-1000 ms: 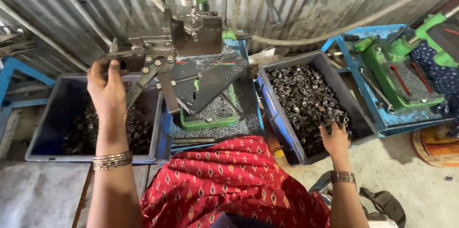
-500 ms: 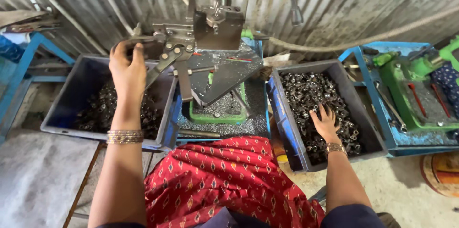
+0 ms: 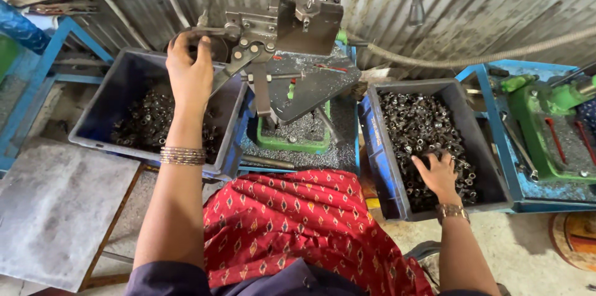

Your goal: The person places small metal workpieces into a jig under a bench drill press, pulls the drill press lever down to drill each piece, then moves finished pieces into a bin beside the machine, repeating the cycle with parts taken from bins on either side.

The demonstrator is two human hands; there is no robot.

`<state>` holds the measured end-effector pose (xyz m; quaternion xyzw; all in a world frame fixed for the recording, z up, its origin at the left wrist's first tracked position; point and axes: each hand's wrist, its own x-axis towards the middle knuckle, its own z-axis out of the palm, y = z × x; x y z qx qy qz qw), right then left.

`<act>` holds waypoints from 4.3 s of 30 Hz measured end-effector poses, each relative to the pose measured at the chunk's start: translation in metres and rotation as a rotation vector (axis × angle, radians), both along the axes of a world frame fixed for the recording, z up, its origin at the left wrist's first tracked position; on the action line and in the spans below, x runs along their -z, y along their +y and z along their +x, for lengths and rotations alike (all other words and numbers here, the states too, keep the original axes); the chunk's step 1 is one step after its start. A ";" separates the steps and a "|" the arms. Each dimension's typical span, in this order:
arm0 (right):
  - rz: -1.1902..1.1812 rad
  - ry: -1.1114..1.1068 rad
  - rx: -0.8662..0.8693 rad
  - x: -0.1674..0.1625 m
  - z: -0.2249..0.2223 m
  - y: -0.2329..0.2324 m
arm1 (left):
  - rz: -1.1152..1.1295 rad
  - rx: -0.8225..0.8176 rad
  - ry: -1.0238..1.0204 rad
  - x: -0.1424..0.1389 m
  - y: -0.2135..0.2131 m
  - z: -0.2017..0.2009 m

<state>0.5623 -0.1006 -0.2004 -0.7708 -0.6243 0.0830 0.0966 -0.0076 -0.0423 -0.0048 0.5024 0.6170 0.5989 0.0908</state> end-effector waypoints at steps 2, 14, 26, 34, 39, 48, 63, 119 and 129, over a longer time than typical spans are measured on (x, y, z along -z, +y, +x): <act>-0.001 -0.027 -0.035 0.002 0.001 -0.008 | -0.001 0.011 -0.019 0.001 0.001 0.001; -0.103 0.075 0.117 -0.021 -0.007 0.032 | 0.017 0.014 0.029 -0.003 -0.001 0.003; 0.010 0.008 -0.051 -0.006 0.000 0.001 | 0.037 0.041 -0.044 0.002 0.001 0.003; 0.109 -0.114 -0.091 0.009 0.011 -0.008 | 0.036 -0.007 -0.002 0.001 0.000 0.008; 0.115 -0.060 0.100 0.007 0.020 0.010 | 0.068 -0.048 0.017 0.004 0.007 0.018; -0.082 0.060 0.085 0.017 0.017 0.026 | 0.059 -0.049 -0.083 0.007 0.017 0.026; -0.173 -0.099 0.035 0.007 0.022 0.039 | 0.046 -0.060 -0.052 0.009 0.019 0.026; -0.298 -0.054 0.190 0.016 0.003 -0.004 | 0.072 -0.017 -0.080 0.005 0.010 0.011; -0.209 0.005 0.148 0.014 0.012 -0.026 | 0.170 0.003 -0.024 0.009 0.009 0.013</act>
